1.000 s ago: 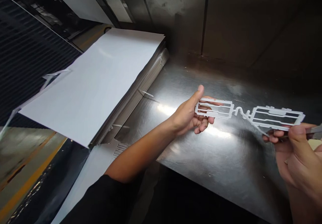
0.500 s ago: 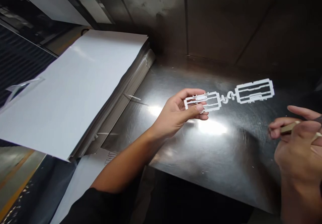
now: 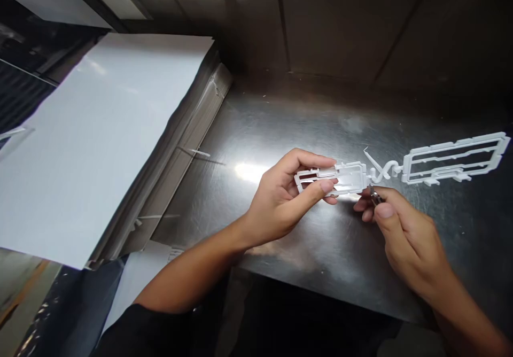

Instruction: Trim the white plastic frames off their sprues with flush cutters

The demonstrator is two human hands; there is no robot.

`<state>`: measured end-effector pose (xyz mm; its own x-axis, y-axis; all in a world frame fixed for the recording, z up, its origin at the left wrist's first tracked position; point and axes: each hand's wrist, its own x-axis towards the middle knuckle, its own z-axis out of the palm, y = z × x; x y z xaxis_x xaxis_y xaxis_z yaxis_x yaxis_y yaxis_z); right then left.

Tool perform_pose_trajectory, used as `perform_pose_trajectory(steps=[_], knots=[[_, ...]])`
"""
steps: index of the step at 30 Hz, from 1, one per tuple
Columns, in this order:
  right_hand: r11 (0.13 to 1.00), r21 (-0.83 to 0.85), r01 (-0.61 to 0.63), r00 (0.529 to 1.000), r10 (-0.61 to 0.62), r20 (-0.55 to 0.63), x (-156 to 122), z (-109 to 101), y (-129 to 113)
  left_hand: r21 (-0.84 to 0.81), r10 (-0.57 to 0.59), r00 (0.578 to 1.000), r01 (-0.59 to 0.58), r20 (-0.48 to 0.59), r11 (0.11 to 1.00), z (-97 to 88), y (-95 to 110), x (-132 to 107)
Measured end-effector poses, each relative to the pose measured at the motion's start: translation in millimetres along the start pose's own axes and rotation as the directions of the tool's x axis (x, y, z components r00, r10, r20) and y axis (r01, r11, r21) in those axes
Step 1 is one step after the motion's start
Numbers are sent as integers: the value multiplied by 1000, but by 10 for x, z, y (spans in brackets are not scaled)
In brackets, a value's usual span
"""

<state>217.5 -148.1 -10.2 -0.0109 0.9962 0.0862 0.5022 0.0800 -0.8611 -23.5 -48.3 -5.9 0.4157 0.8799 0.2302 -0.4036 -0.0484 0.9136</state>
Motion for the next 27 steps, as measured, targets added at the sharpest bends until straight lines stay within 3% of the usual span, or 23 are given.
perform_pose_trajectory(steps=[11, 27], knots=[[997, -33, 75, 997, -75, -8, 46, 13, -54, 7, -28, 999, 27, 37, 1000, 6, -24, -20], [995, -83, 61, 997, -64, -31, 42, 21, -95, 120, 16, 999, -20, 31, 993, 23, -9, -27]])
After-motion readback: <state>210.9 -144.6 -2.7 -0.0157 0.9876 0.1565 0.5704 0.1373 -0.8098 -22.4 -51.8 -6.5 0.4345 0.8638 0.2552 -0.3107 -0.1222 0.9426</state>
